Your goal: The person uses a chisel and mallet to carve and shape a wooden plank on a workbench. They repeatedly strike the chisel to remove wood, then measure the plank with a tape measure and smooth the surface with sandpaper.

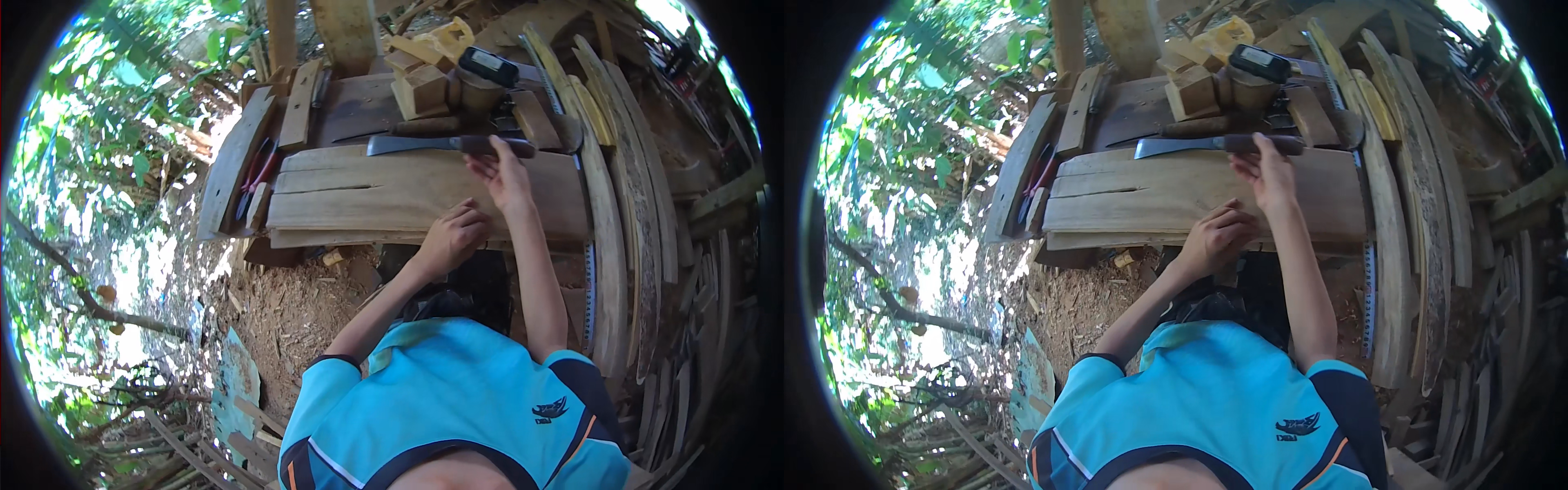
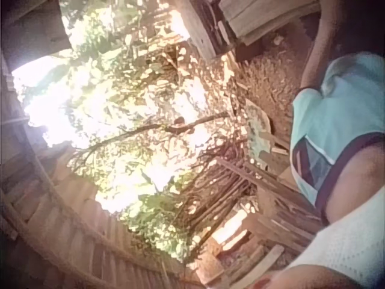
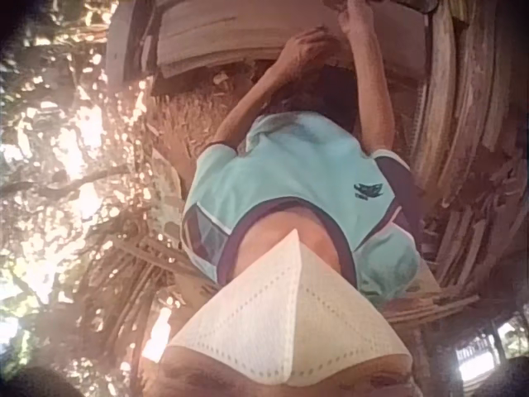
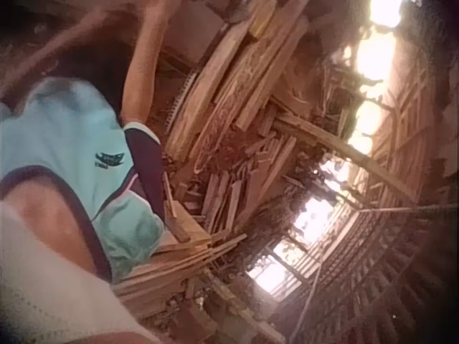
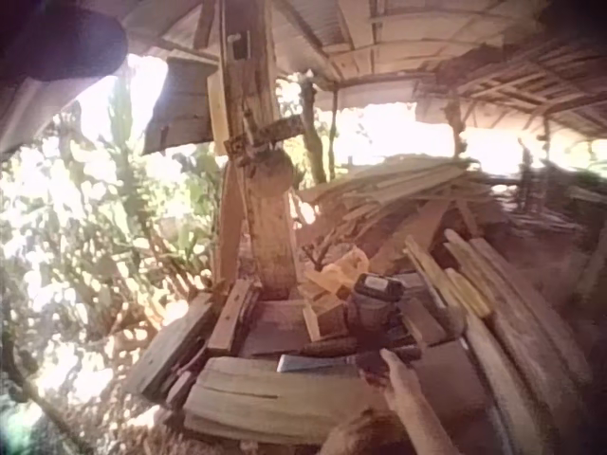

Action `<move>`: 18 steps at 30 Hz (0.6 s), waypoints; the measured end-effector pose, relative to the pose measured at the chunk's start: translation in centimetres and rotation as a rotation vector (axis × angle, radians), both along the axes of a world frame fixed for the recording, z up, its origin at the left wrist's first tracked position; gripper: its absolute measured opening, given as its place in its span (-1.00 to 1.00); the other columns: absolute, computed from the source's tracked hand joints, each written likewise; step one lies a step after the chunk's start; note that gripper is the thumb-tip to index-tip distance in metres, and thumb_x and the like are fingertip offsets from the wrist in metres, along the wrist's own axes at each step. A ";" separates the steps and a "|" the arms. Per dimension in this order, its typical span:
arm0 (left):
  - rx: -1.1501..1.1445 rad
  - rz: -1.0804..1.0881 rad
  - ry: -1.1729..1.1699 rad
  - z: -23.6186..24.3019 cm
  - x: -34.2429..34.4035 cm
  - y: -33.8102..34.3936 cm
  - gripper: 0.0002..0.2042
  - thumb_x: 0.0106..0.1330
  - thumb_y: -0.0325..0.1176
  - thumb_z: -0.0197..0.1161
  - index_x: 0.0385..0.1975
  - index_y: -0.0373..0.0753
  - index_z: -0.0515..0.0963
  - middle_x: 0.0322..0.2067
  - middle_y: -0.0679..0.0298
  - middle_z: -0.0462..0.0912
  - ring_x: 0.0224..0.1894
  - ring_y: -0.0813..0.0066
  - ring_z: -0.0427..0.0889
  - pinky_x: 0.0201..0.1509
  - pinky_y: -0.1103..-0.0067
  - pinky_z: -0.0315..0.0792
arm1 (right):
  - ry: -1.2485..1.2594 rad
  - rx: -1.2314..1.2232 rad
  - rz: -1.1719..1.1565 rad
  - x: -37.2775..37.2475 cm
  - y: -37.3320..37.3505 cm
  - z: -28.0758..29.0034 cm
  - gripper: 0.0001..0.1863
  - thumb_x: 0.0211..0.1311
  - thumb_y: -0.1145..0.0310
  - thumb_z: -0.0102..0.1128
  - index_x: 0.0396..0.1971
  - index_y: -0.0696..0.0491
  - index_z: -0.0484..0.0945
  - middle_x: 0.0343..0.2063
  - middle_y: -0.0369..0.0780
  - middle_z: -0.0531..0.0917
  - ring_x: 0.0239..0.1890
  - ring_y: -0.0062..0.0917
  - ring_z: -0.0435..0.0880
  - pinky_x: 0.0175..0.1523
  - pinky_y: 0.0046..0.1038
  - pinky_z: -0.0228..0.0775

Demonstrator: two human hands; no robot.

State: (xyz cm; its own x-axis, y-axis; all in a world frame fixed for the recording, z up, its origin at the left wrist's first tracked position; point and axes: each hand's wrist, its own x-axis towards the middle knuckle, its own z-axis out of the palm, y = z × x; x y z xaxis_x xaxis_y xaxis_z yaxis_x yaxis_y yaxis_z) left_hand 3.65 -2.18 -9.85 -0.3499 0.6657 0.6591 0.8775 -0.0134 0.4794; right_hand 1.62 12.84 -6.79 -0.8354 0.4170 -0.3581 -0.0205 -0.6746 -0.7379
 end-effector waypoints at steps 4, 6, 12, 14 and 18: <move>0.100 -0.019 -0.765 0.4 -0.6 -0.8 -0.93 0.09 -0.49 0.22 -0.44 -0.32 0.53 -0.43 0.16 0.57 -0.38 0.36 0.59 -0.34 0.55 0.44 | -0.191 0.181 0.323 1.6 0.6 1.4 -0.72 0.12 0.18 0.14 -0.46 0.12 0.47 -0.54 -0.12 0.62 -0.48 -0.47 0.64 -0.40 -0.53 0.50; 0.084 -0.036 -0.566 0.6 -0.9 -1.0 -0.93 0.08 -0.48 0.23 -0.45 -0.32 0.54 -0.42 0.16 0.57 -0.39 0.34 0.58 -0.33 0.56 0.44 | -0.120 0.487 0.351 2.7 1.2 2.4 -0.71 0.12 0.18 0.14 -0.55 0.13 0.44 -0.57 -0.11 0.61 -0.54 -0.46 0.63 -0.43 -0.53 0.48; -0.118 -0.059 -0.007 1.9 0.0 0.1 -0.87 -0.06 -0.45 0.29 -0.46 -0.19 0.59 -0.41 0.29 0.57 -0.29 0.33 0.52 -0.22 0.49 0.45 | -0.156 1.793 -0.381 -0.5 12.1 -1.2 -0.53 -0.10 0.16 0.30 -0.18 0.05 0.43 -0.39 -0.02 0.59 -0.29 -0.26 0.59 -0.20 -0.28 0.42; -0.144 -0.031 -0.052 1.4 -0.5 0.2 -0.84 -0.11 -0.43 0.31 -0.46 -0.17 0.59 -0.40 0.34 0.57 -0.26 0.32 0.50 -0.20 0.48 0.44 | -0.341 1.936 -0.367 -0.9 12.8 -1.9 -0.40 -0.14 0.15 0.32 -0.04 0.00 0.36 -0.29 0.01 0.55 -0.19 -0.21 0.55 -0.10 -0.24 0.37; -0.160 -0.028 -0.107 1.5 -0.8 0.4 -0.86 -0.09 -0.41 0.32 -0.47 -0.17 0.59 -0.43 0.31 0.58 -0.33 0.29 0.53 -0.25 0.48 0.45 | -0.524 1.813 -0.178 -1.0 12.0 -2.3 -0.35 -0.12 0.14 0.29 0.03 -0.01 0.29 -0.23 0.03 0.52 -0.11 -0.17 0.50 -0.03 -0.22 0.30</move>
State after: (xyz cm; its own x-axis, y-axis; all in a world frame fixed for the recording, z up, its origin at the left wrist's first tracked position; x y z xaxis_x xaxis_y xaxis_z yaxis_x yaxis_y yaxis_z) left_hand 2.83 -1.79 -8.40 -0.3921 0.7697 0.5037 0.8215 0.0466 0.5683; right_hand 0.63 24.81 -9.06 -0.7137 0.5872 0.3820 0.4379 0.7996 -0.4109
